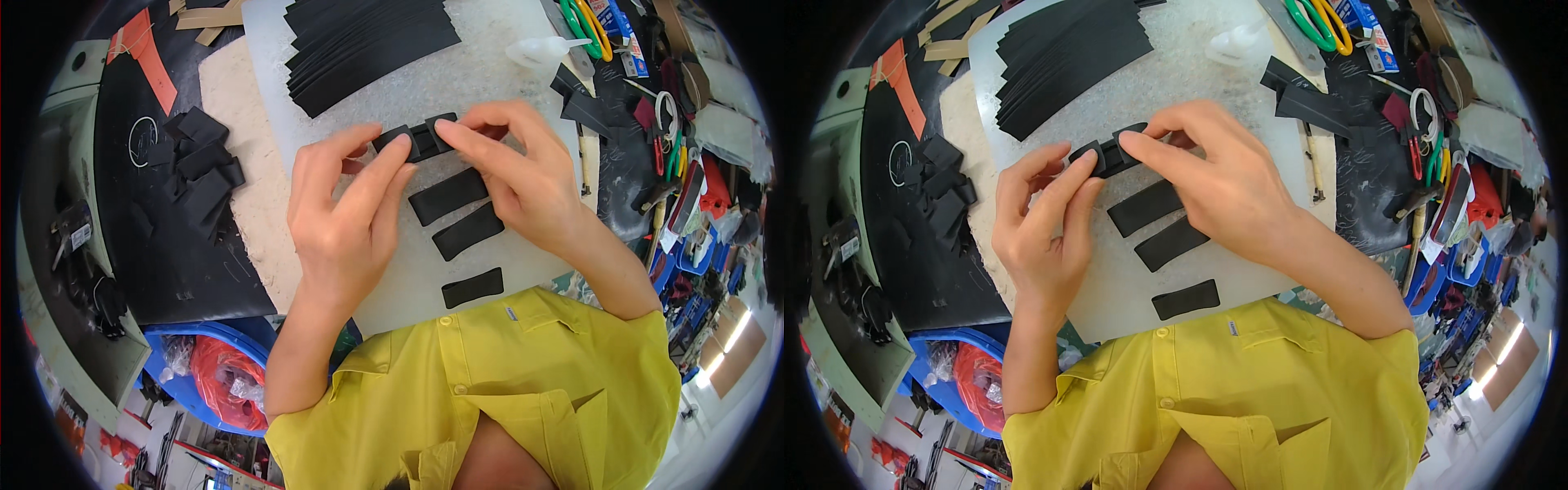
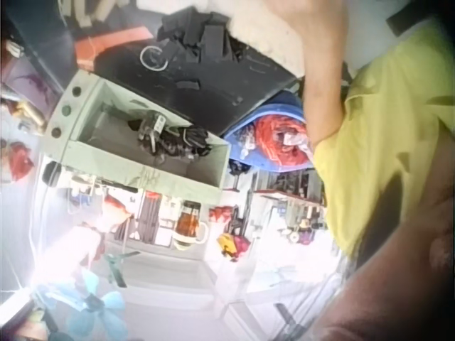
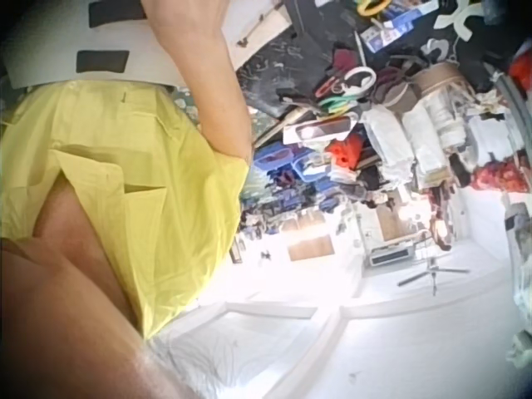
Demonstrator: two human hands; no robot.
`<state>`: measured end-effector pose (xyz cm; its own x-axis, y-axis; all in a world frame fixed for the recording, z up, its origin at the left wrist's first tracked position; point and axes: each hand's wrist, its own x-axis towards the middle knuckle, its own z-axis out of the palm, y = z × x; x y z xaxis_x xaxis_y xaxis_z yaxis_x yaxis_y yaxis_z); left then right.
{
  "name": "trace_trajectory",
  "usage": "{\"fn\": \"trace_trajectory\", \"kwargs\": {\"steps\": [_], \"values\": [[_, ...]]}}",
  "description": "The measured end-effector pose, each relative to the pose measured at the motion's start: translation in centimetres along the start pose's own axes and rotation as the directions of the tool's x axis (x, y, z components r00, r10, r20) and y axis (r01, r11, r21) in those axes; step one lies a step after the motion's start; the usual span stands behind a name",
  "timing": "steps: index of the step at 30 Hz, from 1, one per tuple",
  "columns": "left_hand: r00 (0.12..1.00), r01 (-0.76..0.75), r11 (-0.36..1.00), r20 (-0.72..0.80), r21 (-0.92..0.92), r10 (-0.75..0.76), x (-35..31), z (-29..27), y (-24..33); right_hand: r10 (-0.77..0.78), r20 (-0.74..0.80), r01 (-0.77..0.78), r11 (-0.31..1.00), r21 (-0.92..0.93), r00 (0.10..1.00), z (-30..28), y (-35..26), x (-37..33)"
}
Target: The person applies glue from a white bottle onto black rectangular strips and attaches smaller black pieces to them. They repeat this process for several strips, arranging the finished units on a white board. The person then switches to handling maroon-colored strips in a similar manner.
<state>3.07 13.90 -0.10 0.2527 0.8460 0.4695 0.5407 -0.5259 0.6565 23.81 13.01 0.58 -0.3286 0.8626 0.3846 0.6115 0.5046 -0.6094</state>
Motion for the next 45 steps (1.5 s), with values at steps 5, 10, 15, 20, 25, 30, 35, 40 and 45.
{"fn": "trace_trajectory", "kwargs": {"steps": [5,10,15,20,25,30,35,40,45], "values": [[0.998,-0.010,1.000,0.067,0.001,0.010,-0.1,-0.1,-0.3,-0.025,0.057,0.028,0.998,-0.056,0.998,-0.2,0.1,-0.5],[0.996,-0.020,1.000,0.084,0.020,0.018,-0.1,-0.1,-0.3,-0.051,0.067,0.056,0.995,-0.084,0.996,0.1,0.0,-0.5],[0.996,-0.038,0.999,0.087,0.034,0.035,-0.1,-0.1,-0.4,-0.079,0.082,0.088,0.989,-0.120,0.994,0.1,-0.1,-0.3],[0.995,-0.053,0.998,0.084,0.028,0.051,0.0,0.0,-0.5,-0.089,0.098,0.104,0.982,-0.159,0.991,0.2,-0.2,-0.3],[0.995,-0.056,0.998,0.090,0.034,0.052,0.0,0.0,-0.5,-0.097,0.117,0.118,0.975,-0.190,0.988,0.2,-0.1,-0.3],[0.992,-0.091,0.994,0.098,0.067,0.084,0.0,0.0,-0.5,-0.093,0.149,0.125,0.967,-0.222,0.984,0.1,-0.3,-0.3],[0.942,-0.144,0.929,0.334,0.341,0.024,0.0,-1.6,1.2,-0.109,0.224,0.183,0.922,-0.341,0.968,-0.4,-0.6,0.1],[0.891,-0.178,0.884,0.452,0.433,-0.042,-0.2,-2.5,1.5,-0.063,0.307,0.181,0.910,-0.373,0.950,-0.9,-1.1,0.2],[0.878,-0.241,0.868,0.478,0.434,0.005,0.5,-2.4,1.6,-0.047,0.356,0.190,0.906,-0.379,0.933,-1.0,-1.3,0.4]]}}
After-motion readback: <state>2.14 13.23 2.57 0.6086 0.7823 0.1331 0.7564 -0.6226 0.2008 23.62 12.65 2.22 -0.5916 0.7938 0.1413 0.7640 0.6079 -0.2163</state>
